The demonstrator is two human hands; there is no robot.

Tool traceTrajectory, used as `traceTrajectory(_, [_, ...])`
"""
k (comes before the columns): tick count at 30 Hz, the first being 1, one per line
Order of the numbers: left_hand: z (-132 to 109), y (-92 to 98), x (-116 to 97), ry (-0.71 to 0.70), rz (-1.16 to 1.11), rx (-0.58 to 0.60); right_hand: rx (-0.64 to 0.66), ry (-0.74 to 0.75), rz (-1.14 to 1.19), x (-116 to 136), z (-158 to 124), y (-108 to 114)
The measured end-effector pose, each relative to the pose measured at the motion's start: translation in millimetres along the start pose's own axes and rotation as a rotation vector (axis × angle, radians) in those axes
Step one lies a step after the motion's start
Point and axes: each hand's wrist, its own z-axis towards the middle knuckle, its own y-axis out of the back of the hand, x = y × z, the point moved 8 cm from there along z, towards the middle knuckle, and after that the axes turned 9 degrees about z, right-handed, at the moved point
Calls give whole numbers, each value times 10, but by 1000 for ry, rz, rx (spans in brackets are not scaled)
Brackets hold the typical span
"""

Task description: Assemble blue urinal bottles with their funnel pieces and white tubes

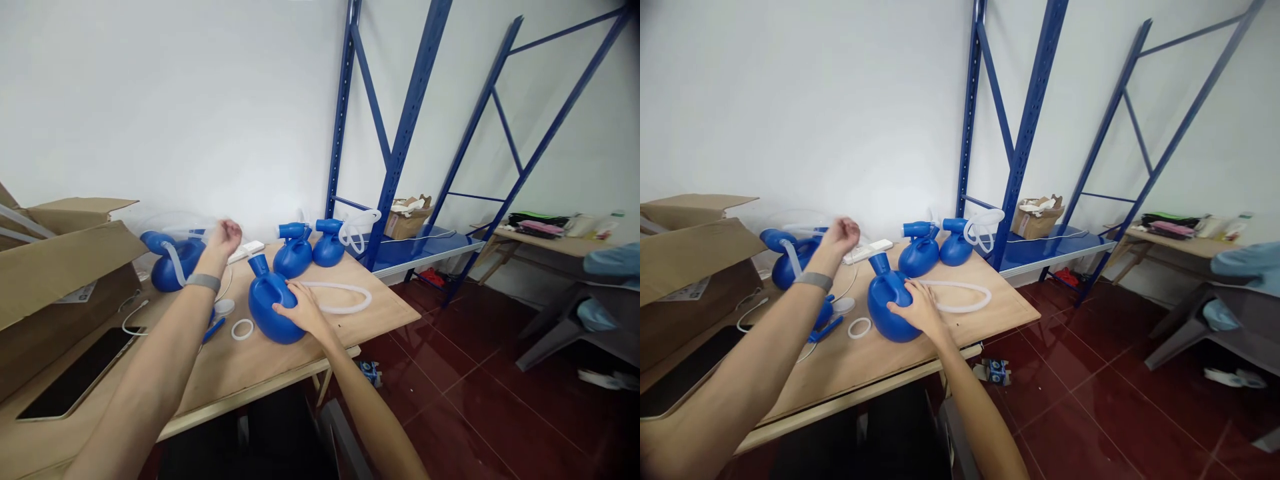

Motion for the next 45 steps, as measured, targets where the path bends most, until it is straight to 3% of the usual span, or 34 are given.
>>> traceTrajectory(3, [57,120,-228,-47,250,-69,25,6,-7,27,-25,4])
traceTrajectory(8, [-158,285,8,-89,713,-79,57,-7,26,-20,-1,17])
traceTrajectory(13, [-459,201,311,-252,1078,120,123,59,139,-148,115,149])
traceTrajectory(15, [-518,146,331,-311,1165,199,134,64,163,-215,176,248])
traceTrajectory(18, [-556,93,295,-349,1265,290,117,-58,107,-364,253,358])
traceTrajectory(21, [-609,62,279,-326,1338,378,-2,-174,-24,-440,262,415])
traceTrajectory(26, [-797,54,295,-254,1374,474,-184,-128,-77,-370,209,332])
traceTrajectory(31, [-900,77,244,-188,1336,509,-201,-80,-54,-377,223,286])
traceTrajectory(45, [-910,279,322,-86,1238,302,-181,-105,-89,-425,224,268])
